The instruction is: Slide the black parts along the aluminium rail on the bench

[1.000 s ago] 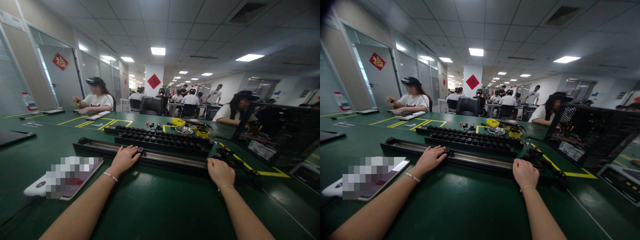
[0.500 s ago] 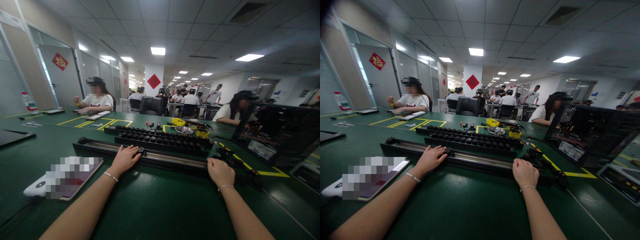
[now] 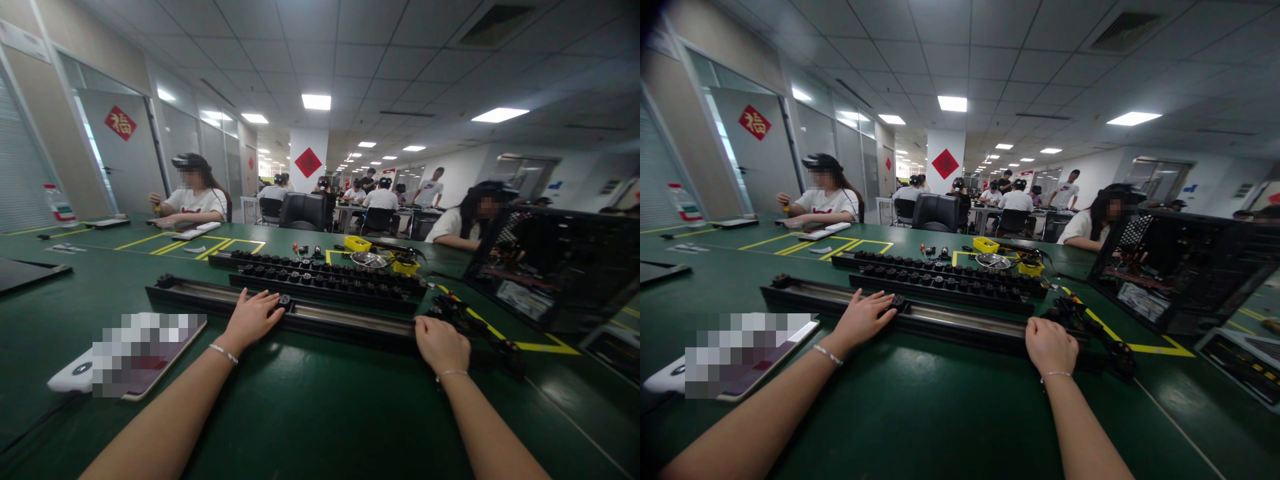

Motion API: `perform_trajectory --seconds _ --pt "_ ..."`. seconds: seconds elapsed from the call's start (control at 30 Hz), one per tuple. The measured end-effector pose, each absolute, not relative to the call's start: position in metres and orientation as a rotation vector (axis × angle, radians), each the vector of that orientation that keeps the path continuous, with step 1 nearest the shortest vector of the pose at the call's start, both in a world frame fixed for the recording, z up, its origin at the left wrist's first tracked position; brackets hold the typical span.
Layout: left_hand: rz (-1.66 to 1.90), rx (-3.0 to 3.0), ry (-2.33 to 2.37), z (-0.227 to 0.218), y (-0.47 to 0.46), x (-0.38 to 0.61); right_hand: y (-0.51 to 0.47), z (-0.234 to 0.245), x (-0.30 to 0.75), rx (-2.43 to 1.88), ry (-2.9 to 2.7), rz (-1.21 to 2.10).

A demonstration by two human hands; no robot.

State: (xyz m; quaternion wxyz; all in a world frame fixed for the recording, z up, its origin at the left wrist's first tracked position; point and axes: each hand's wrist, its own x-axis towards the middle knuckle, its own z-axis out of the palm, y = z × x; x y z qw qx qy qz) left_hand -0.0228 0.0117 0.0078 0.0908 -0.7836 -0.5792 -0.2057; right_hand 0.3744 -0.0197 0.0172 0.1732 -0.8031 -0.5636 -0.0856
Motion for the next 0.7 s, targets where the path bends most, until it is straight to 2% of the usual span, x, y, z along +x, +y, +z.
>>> perform_trajectory --seconds 0.7 --pt "-0.630 -2.328 -1.662 0.0087 0.0095 -0.0191 -0.0199 0.0180 0.3735 -2.279 -1.595 -0.253"
